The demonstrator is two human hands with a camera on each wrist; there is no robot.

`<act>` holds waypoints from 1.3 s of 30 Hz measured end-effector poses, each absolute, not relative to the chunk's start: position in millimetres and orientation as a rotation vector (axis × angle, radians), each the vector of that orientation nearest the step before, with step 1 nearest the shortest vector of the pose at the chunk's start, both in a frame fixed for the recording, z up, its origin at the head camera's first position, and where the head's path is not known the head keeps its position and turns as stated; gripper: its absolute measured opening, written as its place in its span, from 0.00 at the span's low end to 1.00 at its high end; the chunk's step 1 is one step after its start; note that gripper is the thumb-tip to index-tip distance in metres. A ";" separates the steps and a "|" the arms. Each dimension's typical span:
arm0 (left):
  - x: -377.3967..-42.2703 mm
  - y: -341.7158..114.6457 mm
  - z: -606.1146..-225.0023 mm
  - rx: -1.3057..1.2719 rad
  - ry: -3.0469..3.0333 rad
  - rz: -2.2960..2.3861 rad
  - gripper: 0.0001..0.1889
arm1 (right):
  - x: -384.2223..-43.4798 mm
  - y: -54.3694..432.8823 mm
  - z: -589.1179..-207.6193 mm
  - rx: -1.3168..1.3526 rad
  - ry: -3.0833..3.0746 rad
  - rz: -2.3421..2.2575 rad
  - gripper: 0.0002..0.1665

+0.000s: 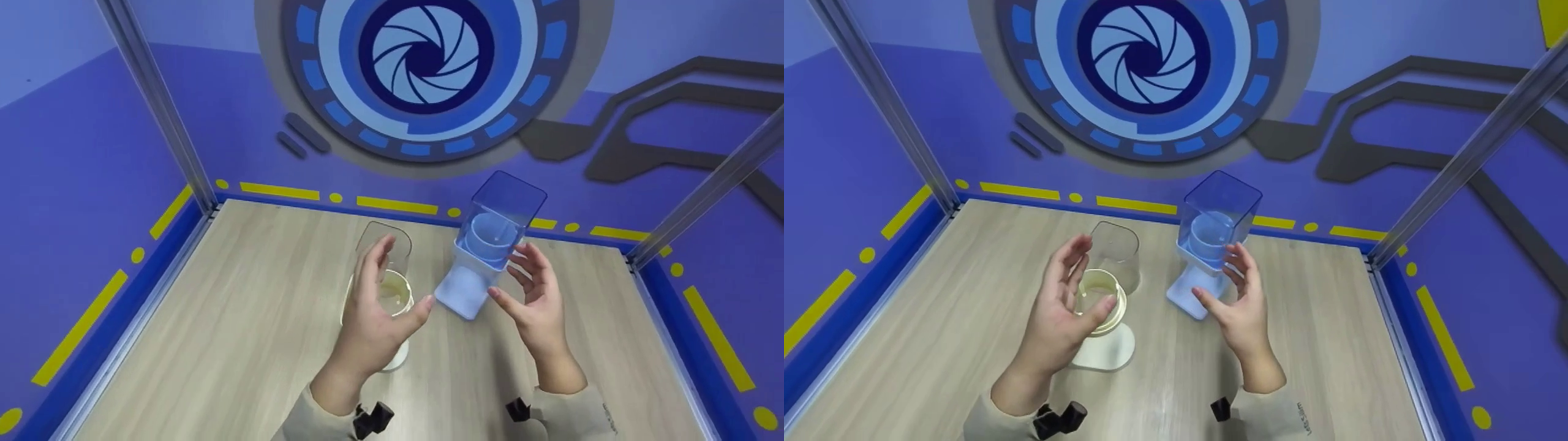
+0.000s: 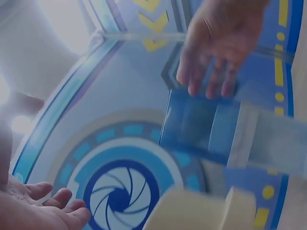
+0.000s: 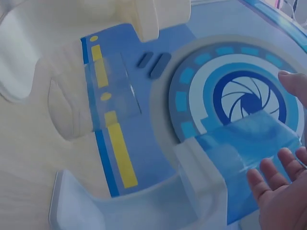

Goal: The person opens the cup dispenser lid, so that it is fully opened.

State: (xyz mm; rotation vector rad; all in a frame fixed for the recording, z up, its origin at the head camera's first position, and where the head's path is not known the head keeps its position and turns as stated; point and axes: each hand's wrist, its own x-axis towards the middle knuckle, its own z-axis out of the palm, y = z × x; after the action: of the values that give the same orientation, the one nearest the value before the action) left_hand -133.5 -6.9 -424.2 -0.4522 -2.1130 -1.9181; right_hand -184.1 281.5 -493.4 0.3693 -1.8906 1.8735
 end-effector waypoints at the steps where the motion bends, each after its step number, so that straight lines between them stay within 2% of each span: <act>1: -134.2 -2.6 -423.4 -0.471 -2.113 -1.917 0.53 | -185.6 282.2 -495.0 0.361 -1.880 1.872 0.57; 7: -140.8 26.5 -428.6 -0.539 -2.121 -1.936 0.50 | -192.4 286.0 -502.3 0.307 -1.866 1.858 0.57; 17: -164.6 73.8 -454.4 -0.437 -2.130 -1.949 0.49 | -211.6 300.3 -516.1 0.103 -1.986 1.823 0.59; 25: -180.5 104.7 -474.3 -0.333 -2.123 -1.976 0.50 | -230.6 311.9 -528.7 0.081 -2.065 1.863 0.65; 34: -213.2 140.4 -500.0 -0.202 -2.047 -1.920 0.42 | -261.3 328.0 -540.6 0.187 -2.075 1.899 0.77; 39: -231.0 154.6 -511.4 -0.114 -2.098 -1.871 0.39 | -276.0 332.5 -543.2 0.224 -2.106 1.885 0.81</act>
State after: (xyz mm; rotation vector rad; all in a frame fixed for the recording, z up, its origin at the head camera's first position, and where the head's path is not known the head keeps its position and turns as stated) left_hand -231.0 154.6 -511.4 -0.1138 -2.0983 -1.8706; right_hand -276.0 332.5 -543.2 0.2238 -2.1060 1.8855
